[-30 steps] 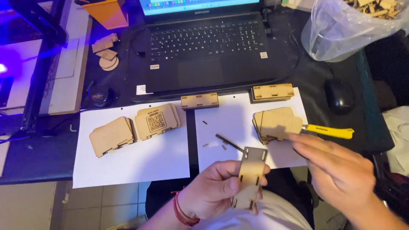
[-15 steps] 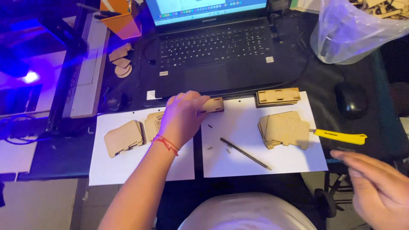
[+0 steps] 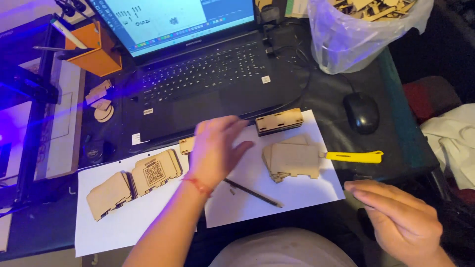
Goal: The person uses a pencil to poke out small wooden tabs from laser-cut pieces and then uses sandpaper to smooth the edges. They handle multiple wooden parts, removing excess material and refining the surfaces.
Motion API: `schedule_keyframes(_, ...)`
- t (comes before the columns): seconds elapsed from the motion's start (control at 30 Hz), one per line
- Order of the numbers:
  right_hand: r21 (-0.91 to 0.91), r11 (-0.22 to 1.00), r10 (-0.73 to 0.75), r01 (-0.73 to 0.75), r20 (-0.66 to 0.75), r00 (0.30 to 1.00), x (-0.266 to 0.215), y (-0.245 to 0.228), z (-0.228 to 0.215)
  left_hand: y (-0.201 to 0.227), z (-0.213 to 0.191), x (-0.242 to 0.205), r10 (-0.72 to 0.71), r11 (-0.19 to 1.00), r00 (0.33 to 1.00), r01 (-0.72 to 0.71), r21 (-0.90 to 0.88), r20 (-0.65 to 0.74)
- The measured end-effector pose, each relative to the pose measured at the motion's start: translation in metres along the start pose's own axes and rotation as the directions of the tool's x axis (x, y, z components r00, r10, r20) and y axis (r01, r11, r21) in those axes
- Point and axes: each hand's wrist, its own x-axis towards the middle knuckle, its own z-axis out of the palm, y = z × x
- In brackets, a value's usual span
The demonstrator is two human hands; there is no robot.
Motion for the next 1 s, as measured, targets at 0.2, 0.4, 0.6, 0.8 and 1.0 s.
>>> schedule_keyframes(0.2,0.008,1.000,0.024,-0.024,0.031,0.999,-0.012,0.005,-0.007,0.016,0.059,0.046,-0.049,0.971,0.974,-0.005,0.237,0.221)
schedule_keyframes(0.4,-0.056,0.994,0.099,-0.096,0.037,0.994,-0.033,0.012,-0.022,0.021,0.045,0.052,-0.050,0.996,0.985,0.037,0.082,0.165)
schedule_keyframes(0.6,-0.045,0.975,0.221,-0.218,0.110,0.969,-0.050,0.015,-0.012,0.017,-0.023,0.003,0.034,0.995,0.988,-0.020,-0.095,0.149)
schedule_keyframes(0.8,-0.271,0.962,0.178,-0.038,0.513,0.840,-0.002,-0.019,0.062,-0.008,-0.062,-0.111,-0.147,0.988,0.986,0.150,-0.042,0.077)
schedule_keyframes(1.0,-0.561,0.794,0.214,0.234,0.618,0.756,0.023,-0.014,0.141,-0.011,-0.064,-0.156,-0.213,0.968,0.976,0.216,-0.132,0.032)
